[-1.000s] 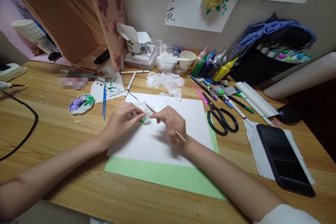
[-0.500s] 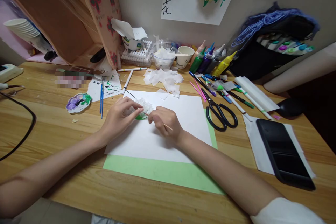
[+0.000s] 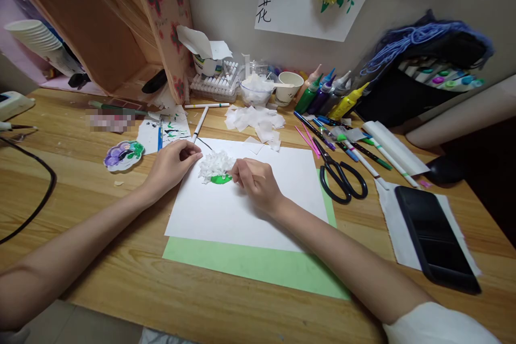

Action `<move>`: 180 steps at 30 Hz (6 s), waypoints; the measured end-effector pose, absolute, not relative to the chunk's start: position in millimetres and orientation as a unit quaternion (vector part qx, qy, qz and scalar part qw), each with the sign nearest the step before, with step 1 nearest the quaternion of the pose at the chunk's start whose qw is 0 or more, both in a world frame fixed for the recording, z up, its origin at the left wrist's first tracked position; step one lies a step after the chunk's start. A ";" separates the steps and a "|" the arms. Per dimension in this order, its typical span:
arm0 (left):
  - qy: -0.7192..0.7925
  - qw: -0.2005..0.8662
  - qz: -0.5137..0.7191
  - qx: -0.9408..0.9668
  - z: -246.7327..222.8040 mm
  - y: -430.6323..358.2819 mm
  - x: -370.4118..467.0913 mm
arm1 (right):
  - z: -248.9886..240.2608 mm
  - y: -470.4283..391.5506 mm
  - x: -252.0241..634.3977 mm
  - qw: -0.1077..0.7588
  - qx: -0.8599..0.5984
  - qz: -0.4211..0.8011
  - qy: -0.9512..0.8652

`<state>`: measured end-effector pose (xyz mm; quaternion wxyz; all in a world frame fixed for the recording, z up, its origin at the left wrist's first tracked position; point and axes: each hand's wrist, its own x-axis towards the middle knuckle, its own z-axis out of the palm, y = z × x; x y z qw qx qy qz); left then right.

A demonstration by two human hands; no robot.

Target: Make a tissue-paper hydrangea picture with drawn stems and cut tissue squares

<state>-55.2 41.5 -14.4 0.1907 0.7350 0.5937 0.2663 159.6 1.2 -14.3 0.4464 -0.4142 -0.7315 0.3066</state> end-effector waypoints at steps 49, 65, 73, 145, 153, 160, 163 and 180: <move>0.482 0.210 0.329 0.784 27.4 12.1 -46.6 | 26.6 0.6 175.4 0.399 -0.459 0.283 -0.742; 0.506 0.317 0.167 0.785 23.9 -14.1 -52.9 | 10.1 -15.2 152.2 0.342 -0.380 0.331 -0.793; 0.525 0.319 0.094 0.784 29.9 4.0 -71.2 | -1.4 -16.4 148.7 0.431 -0.328 0.344 -0.767; 0.539 0.247 0.226 0.773 0.3 19.1 -66.8 | 8.0 -0.1 117.7 0.339 -0.408 0.181 -0.828; 0.538 0.249 0.221 0.775 2.6 18.8 -65.8 | 11.0 12.1 106.4 0.411 -0.511 0.323 -0.682; 0.536 0.240 0.212 0.781 3.5 18.9 -65.8 | 21.2 17.0 98.9 0.383 -0.527 0.336 -0.680; 0.537 0.236 0.212 0.781 3.1 19.6 -65.8 | 28.1 11.3 101.4 0.390 -0.515 0.342 -0.682; 0.565 0.272 0.230 0.745 2.0 21.4 -69.4 | -10.4 83.8 193.4 0.345 -0.439 0.034 -0.829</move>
